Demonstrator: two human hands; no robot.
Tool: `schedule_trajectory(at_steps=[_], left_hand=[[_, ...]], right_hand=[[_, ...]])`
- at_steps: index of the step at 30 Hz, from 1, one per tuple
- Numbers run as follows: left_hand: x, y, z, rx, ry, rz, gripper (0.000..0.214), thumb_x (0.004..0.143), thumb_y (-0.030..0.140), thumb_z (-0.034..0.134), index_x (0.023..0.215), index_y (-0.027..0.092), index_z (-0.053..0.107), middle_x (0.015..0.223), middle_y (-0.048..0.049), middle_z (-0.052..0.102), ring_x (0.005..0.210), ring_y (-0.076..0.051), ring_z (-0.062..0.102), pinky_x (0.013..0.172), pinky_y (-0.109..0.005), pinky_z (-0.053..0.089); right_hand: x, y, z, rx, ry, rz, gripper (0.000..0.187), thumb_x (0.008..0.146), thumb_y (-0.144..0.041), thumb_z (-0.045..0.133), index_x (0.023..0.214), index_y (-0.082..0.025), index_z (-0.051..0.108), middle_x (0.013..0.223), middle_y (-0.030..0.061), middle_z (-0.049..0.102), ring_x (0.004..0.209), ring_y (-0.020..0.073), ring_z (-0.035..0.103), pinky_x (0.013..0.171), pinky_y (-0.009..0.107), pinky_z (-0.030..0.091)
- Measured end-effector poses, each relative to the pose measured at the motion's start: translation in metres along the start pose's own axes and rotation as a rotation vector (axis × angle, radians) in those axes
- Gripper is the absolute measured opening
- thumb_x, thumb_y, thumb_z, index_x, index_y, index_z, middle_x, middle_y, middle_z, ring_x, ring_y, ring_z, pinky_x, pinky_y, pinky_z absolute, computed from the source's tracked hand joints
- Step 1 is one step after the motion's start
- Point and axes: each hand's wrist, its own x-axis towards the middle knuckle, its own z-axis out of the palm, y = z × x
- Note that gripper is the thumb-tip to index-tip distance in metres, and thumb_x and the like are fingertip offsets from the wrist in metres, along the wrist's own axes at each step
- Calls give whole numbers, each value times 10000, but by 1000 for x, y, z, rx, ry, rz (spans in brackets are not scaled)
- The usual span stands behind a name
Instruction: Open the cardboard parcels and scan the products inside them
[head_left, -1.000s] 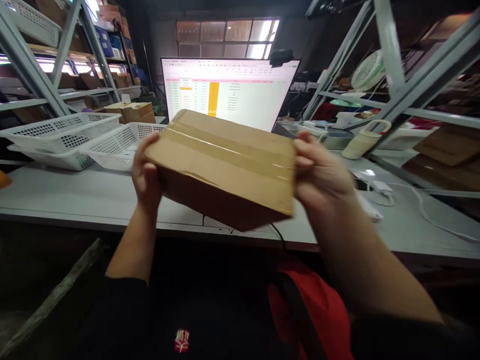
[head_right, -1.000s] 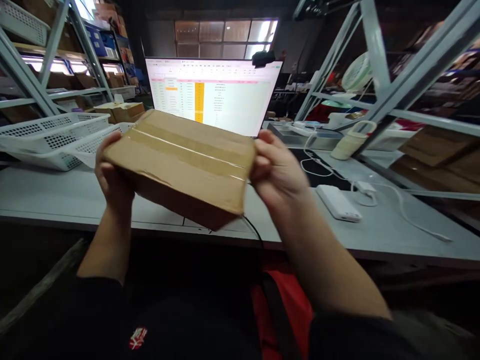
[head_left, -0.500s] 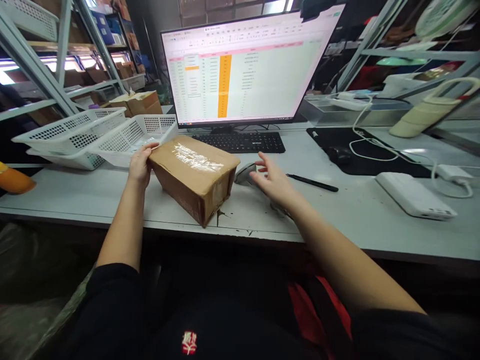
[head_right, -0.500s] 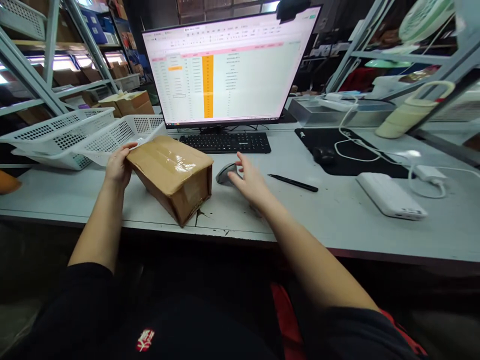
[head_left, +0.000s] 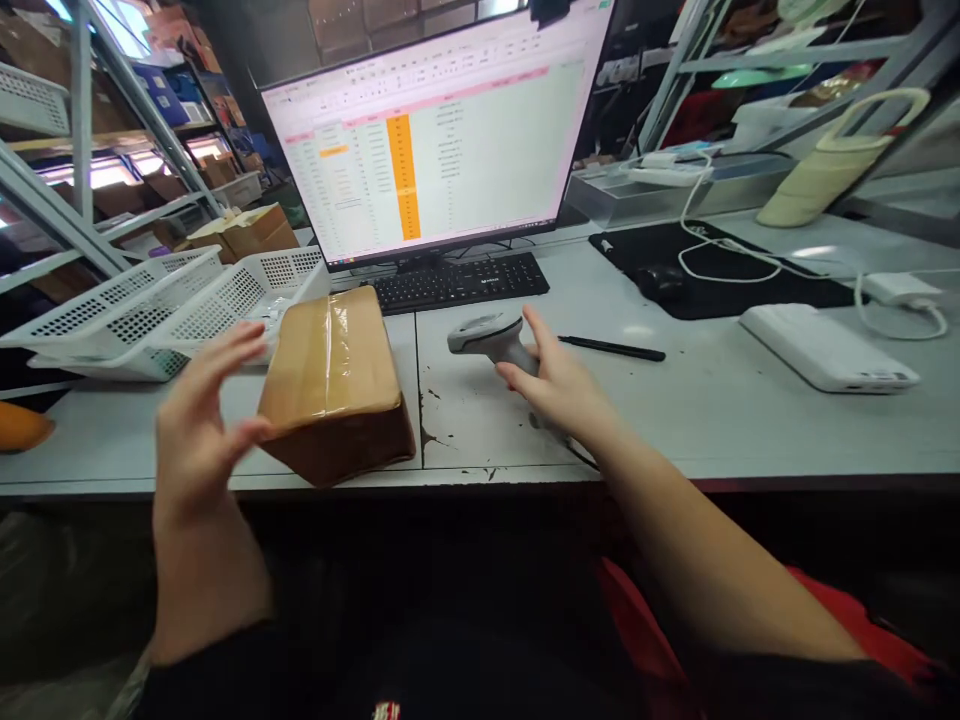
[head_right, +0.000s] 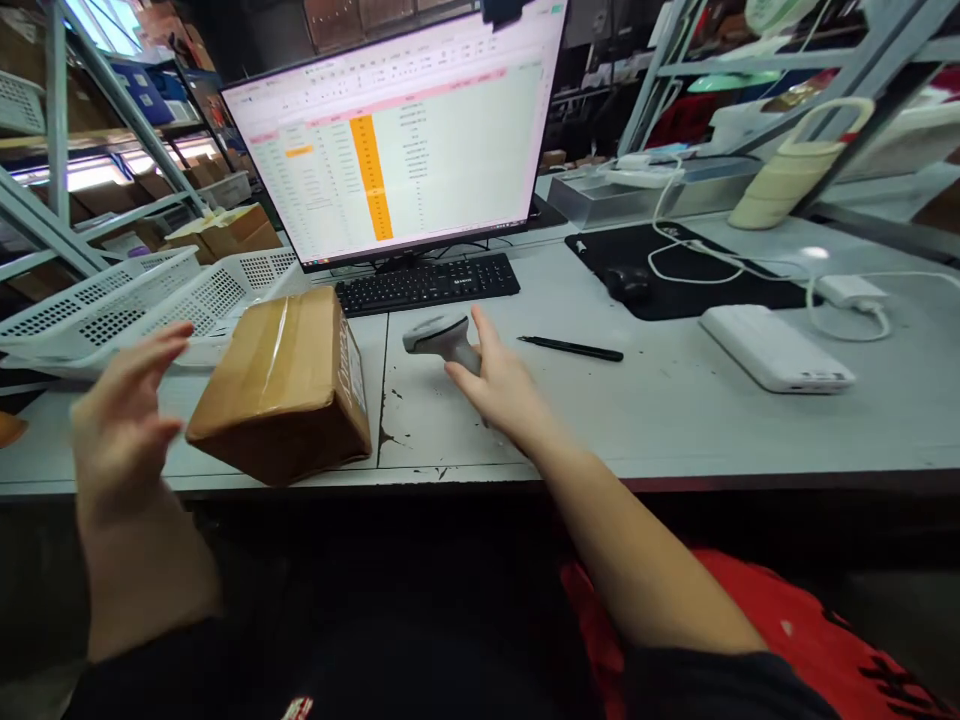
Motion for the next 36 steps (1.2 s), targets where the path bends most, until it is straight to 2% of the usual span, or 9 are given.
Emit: schedule_trajectory(at_steps=[2, 4, 7, 10, 13, 20, 29, 32, 36], left_hand=[[-18, 24, -8, 293, -272, -18, 693, 812, 645, 827, 1440, 422, 637, 1663, -8, 464, 1544, -399, 432, 1289, -664, 364], [-25, 26, -14, 420, -391, -63, 669, 863, 614, 785, 1480, 432, 601, 1684, -11, 430, 1547, -413, 423, 1281, -689, 360], [-27, 0, -28, 362, -409, -159, 591, 871, 603, 779, 1431, 492, 626, 1617, 22, 521, 1511, -390, 481, 1267, -685, 373], [-31, -31, -49, 261, -337, -282, 602, 767, 612, 880, 1330, 535, 682, 1625, 61, 501, 1523, -405, 459, 1259, -723, 341], [-40, -48, -63, 178, -238, -328, 632, 718, 562, 938, 1304, 497, 712, 1591, 38, 546, 1513, -414, 471, 1253, -736, 344], [-46, -53, -61, 94, -141, -310, 602, 711, 538, 939, 1269, 408, 753, 1529, -3, 614, 1475, -383, 525, 1263, -655, 400], [-50, -57, -62, 107, -143, -333, 587, 736, 516, 915, 1282, 382, 744, 1566, -6, 583, 1484, -393, 505, 1267, -668, 385], [-52, -51, -57, 95, -131, -363, 560, 755, 472, 902, 1285, 386, 743, 1576, -16, 572, 1487, -385, 508, 1268, -648, 394], [-56, -47, -36, 79, -47, -297, 444, 776, 439, 892, 1177, 289, 774, 1481, -80, 651, 1483, -374, 520, 1284, -606, 386]], right_hand=[[-15, -5, 1, 381, -17, -4, 908, 885, -485, 711, 1671, -257, 316, 1062, 87, 751, 801, 247, 676, 735, 396, 558], [-29, -10, 6, 722, -116, 40, 724, 821, -501, 795, 1450, -241, 550, 1082, 89, 760, 707, 178, 635, 601, 308, 516], [-49, -11, 21, 1047, -303, 186, 531, 766, -452, 859, 1177, -204, 633, 1082, 106, 779, 630, 113, 592, 515, 229, 475], [-73, -7, 39, 1202, -447, 323, 478, 779, -417, 868, 1139, -192, 651, 1078, 108, 787, 609, 89, 595, 503, 190, 501], [-92, -4, 54, 1277, -524, 442, 390, 835, -378, 842, 1136, -193, 677, 1151, 106, 779, 636, 86, 623, 528, 179, 543], [-86, -13, 64, 1384, -525, 590, 254, 946, -299, 720, 1179, -203, 692, 1270, 120, 749, 673, 99, 646, 559, 208, 590], [-86, -22, 43, 1388, -491, 656, 190, 955, -318, 679, 1089, -194, 731, 1184, 89, 743, 663, 99, 618, 544, 217, 592], [-72, -20, 27, 1230, -518, 527, 314, 890, -368, 743, 1164, -220, 703, 1215, 98, 739, 696, 124, 649, 541, 236, 595], [-29, -16, 2, 625, -493, 193, 672, 867, -425, 751, 1500, -304, 561, 992, 65, 756, 622, 176, 631, 494, 289, 559]])
